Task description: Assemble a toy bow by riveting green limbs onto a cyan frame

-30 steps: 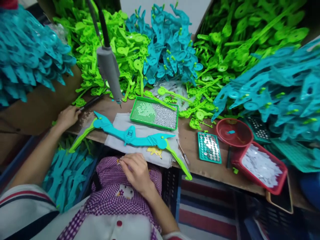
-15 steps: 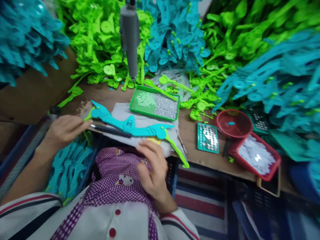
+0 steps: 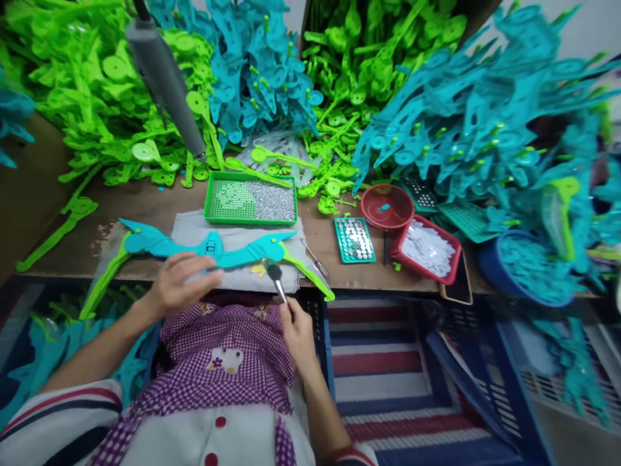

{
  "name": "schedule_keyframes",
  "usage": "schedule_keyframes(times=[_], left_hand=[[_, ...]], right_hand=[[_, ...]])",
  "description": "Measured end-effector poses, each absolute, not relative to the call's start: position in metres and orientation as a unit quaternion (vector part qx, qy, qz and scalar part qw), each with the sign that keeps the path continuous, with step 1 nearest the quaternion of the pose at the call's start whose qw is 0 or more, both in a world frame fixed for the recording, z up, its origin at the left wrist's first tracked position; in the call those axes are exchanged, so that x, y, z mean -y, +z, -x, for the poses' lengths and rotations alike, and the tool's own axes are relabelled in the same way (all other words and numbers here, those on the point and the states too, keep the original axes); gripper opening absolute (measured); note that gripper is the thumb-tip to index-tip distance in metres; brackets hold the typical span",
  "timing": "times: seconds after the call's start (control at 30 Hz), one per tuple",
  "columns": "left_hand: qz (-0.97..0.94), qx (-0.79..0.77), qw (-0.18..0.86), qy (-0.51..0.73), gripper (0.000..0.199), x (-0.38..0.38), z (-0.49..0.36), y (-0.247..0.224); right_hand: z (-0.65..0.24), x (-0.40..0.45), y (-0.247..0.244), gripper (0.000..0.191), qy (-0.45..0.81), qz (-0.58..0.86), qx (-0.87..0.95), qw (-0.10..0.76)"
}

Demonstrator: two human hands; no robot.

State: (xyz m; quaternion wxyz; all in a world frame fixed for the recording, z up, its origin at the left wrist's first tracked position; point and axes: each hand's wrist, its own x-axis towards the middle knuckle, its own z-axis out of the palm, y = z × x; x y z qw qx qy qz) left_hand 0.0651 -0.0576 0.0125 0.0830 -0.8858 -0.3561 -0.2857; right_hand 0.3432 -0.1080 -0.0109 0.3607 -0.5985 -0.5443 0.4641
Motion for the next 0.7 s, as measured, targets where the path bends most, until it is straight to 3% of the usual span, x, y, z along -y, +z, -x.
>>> schedule_keyframes(times=[0.13,0.27,0.53,0.7], left_hand=[[0.884,0.449,-0.006,-0.132,0.047,0.026,-0.055,0.002],[0.9,0.432,-0.012,-0.052,0.049,0.01,-0.063,-0.007],[0.903,0.405,-0.027,-0.142,0.044,0.009,-0.078,-0.025],[0.894,0.412,-0.036,-0.173,0.042,0.011,-0.084,-0.027]], right_hand=[[-0.355,0.106,-0.013,0.043,0.485,0.61,0.449,0.437],[-0.355,0.101,-0.02,0.049,0.502,0.643,0.379,0.437],[-0.349,0.102,-0.032,0.055,0.557,0.627,0.371,0.398],[-0.346,0.093,-0.035,0.054,0.515,0.647,0.404,0.391]])
